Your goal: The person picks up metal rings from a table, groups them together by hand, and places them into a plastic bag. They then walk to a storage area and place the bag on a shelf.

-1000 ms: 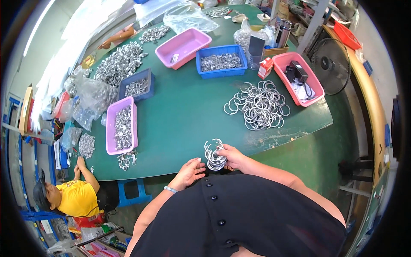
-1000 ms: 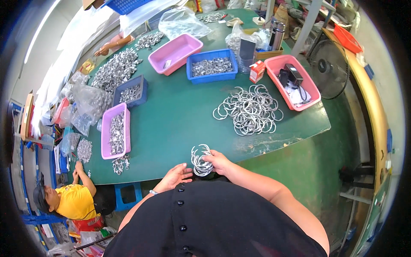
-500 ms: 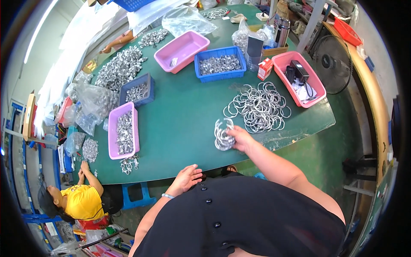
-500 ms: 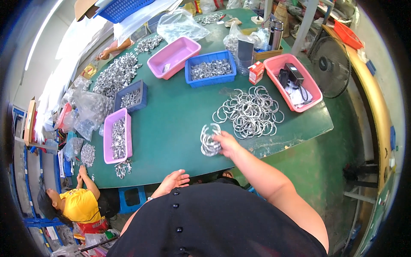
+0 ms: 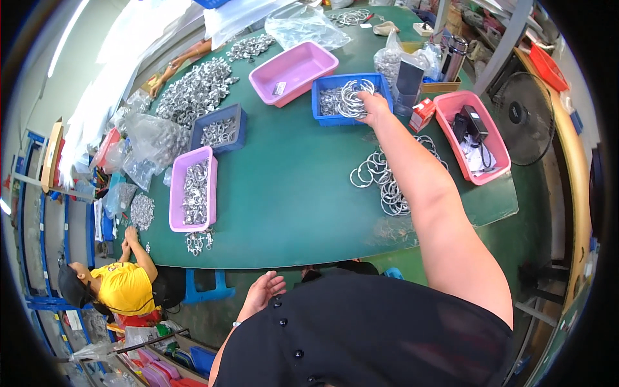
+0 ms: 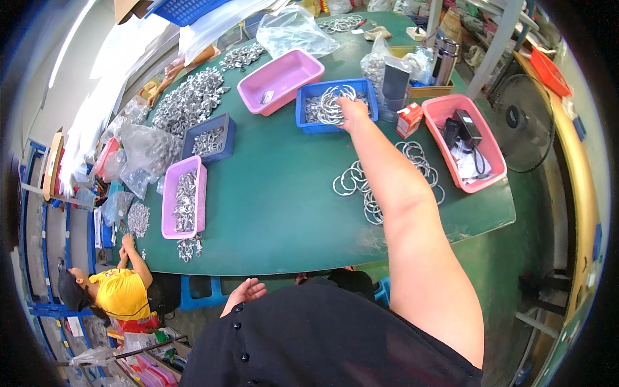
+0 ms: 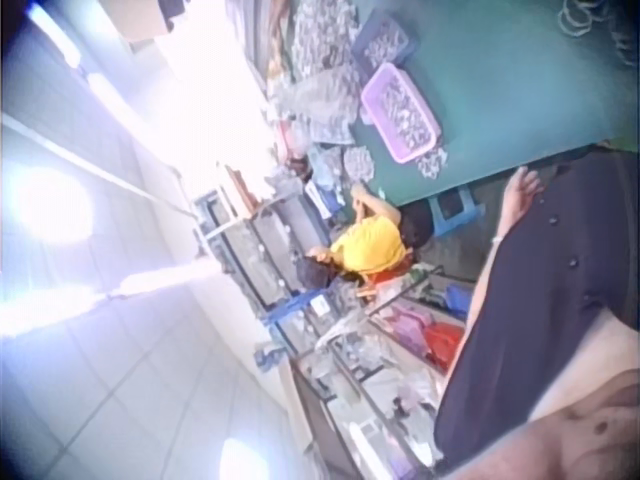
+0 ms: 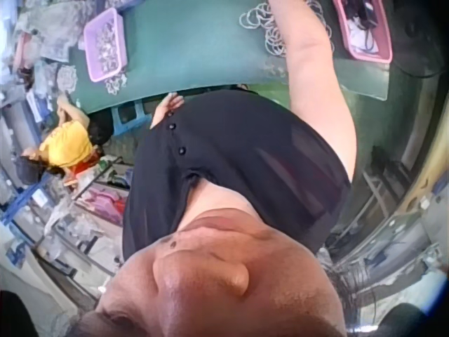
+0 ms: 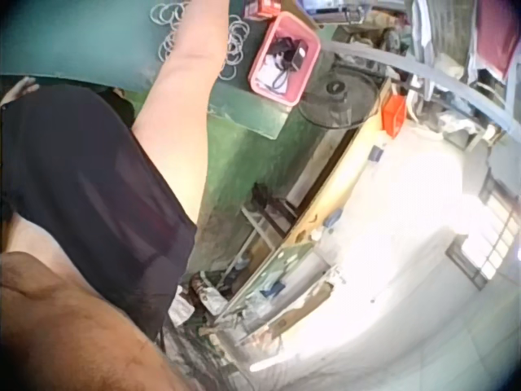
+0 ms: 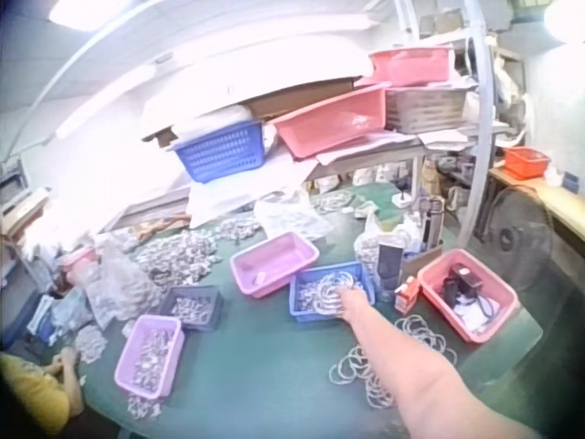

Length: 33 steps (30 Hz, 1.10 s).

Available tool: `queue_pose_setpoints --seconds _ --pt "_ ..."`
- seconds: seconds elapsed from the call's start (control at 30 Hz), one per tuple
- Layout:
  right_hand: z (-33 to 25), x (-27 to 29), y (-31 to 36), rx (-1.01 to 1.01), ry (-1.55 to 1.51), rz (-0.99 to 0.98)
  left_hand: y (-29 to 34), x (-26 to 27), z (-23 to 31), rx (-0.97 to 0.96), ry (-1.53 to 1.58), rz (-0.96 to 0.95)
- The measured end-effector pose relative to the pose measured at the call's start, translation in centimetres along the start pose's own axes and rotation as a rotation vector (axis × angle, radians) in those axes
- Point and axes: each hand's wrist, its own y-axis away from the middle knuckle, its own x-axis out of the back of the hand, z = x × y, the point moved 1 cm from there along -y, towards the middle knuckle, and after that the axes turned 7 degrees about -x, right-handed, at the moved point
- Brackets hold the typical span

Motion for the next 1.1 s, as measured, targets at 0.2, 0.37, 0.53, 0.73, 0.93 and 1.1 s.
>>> queue_pose_setpoints --seconds 0.2,0.37,0.53,0.73,0.93,1.1 --pt "-0.6 -0.7 -2.2 -0.041 0.055 -0.020 0.5 0.6 -0.8 0.007 0.070 0.044" --pt "-1.4 -1.4 -4.5 -0.058 0.101 -0.023 0.3 0.6 -0.3 -0.003 0.070 -0.013" --pt "-3.9 2.2 -6.4 0.350 0.602 0.213 0.2 -0.1 1.0 -0.008 -0.029 -0.045" --pt "-3.1 6.3 0.2 0.520 1.022 0.073 -0.5 -0.1 -0.1 0.022 -0.057 0.056" --pt "-2.6 17.7 8.4 0.662 1.304 0.227 -2.0 -1.1 0.6 0.028 -0.153 -0.035" --pt "-0.6 22.8 11.5 0.764 1.376 0.308 -2.7 -2.7 1.1 0.025 -0.175 -0.076"
